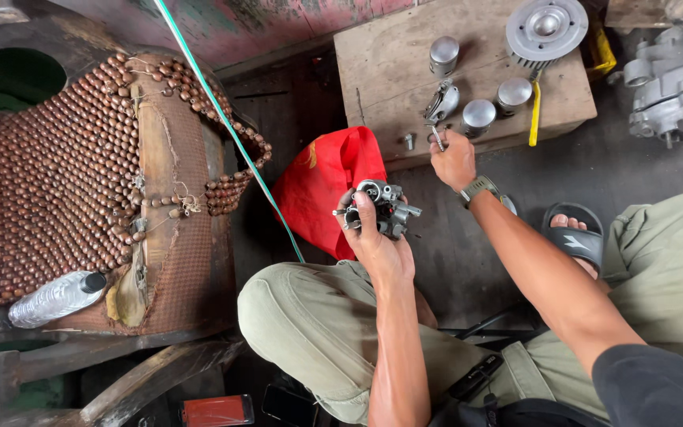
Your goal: The person holds a small metallic engine component and uses a screwdriver to adjust or remove internal parts. The person repeatedly inserts and turns the screwdriver inside the component while seated on the floor.
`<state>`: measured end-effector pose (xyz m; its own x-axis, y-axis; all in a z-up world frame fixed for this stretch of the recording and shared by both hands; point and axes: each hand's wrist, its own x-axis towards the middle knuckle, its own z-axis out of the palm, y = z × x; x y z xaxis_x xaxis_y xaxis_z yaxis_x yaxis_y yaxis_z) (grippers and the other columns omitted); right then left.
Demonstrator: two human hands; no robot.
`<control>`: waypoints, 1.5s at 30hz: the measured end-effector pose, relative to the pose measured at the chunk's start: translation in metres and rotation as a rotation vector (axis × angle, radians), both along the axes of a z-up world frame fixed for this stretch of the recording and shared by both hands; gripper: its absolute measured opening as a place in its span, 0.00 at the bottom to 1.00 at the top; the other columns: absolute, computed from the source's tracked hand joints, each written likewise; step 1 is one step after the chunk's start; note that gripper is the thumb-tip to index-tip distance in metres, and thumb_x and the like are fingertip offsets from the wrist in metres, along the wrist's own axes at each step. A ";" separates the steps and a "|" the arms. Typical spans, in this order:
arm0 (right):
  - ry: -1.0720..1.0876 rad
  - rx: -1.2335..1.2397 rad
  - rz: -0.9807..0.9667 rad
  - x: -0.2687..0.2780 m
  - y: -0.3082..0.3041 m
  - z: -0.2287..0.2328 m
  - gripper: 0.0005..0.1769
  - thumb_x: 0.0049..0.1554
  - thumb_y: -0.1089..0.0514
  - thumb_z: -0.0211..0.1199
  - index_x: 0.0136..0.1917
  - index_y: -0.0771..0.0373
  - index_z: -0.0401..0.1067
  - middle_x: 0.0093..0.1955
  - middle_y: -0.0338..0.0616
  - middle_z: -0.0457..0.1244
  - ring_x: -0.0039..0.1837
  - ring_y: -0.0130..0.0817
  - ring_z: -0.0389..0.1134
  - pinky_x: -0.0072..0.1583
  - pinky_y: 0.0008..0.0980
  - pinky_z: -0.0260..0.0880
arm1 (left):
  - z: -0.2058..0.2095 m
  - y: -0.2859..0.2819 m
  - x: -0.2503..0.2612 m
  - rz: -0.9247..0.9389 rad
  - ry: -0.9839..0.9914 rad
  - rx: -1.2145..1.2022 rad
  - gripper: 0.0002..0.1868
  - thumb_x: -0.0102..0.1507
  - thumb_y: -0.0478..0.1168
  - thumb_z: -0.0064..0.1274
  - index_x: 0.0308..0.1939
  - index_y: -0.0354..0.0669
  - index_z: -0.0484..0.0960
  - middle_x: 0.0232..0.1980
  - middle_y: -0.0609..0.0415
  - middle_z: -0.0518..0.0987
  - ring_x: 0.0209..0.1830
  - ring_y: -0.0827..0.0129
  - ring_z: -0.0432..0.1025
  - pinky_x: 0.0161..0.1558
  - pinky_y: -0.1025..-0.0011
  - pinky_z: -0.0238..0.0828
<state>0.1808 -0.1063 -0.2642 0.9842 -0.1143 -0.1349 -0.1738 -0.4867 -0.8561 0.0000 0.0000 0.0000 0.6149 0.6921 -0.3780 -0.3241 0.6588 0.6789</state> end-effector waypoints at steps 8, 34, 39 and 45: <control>-0.004 0.481 0.102 -0.061 -0.018 0.164 0.12 0.60 0.58 0.61 0.56 0.64 0.78 0.39 0.45 0.70 0.23 0.25 0.62 0.28 0.26 0.62 | 0.000 -0.005 -0.001 -0.050 -0.043 0.076 0.14 0.68 0.44 0.56 0.54 0.46 0.74 0.42 0.47 0.76 0.40 0.61 0.76 0.45 0.53 0.83; -0.396 0.208 0.687 -0.117 -0.012 0.313 0.19 0.51 0.61 0.75 0.57 0.56 0.79 0.51 0.39 0.68 0.29 0.33 0.62 0.34 0.32 0.63 | -0.010 -0.006 -0.001 -0.238 -0.253 0.174 0.31 0.72 0.64 0.33 0.62 0.43 0.67 0.48 0.48 0.78 0.47 0.64 0.75 0.48 0.68 0.79; -0.445 0.199 0.660 -0.118 -0.011 0.315 0.18 0.52 0.58 0.75 0.57 0.54 0.79 0.52 0.36 0.67 0.30 0.31 0.63 0.35 0.30 0.64 | -0.008 -0.009 -0.001 -0.227 -0.232 0.153 0.27 0.73 0.61 0.34 0.63 0.44 0.68 0.50 0.47 0.78 0.48 0.62 0.75 0.48 0.66 0.78; -0.503 0.288 0.664 -0.119 -0.010 0.315 0.18 0.52 0.63 0.74 0.57 0.59 0.78 0.52 0.42 0.68 0.29 0.32 0.63 0.32 0.30 0.64 | -0.007 -0.006 0.000 -0.205 -0.186 0.127 0.28 0.73 0.62 0.33 0.62 0.45 0.69 0.49 0.48 0.79 0.46 0.62 0.76 0.45 0.67 0.79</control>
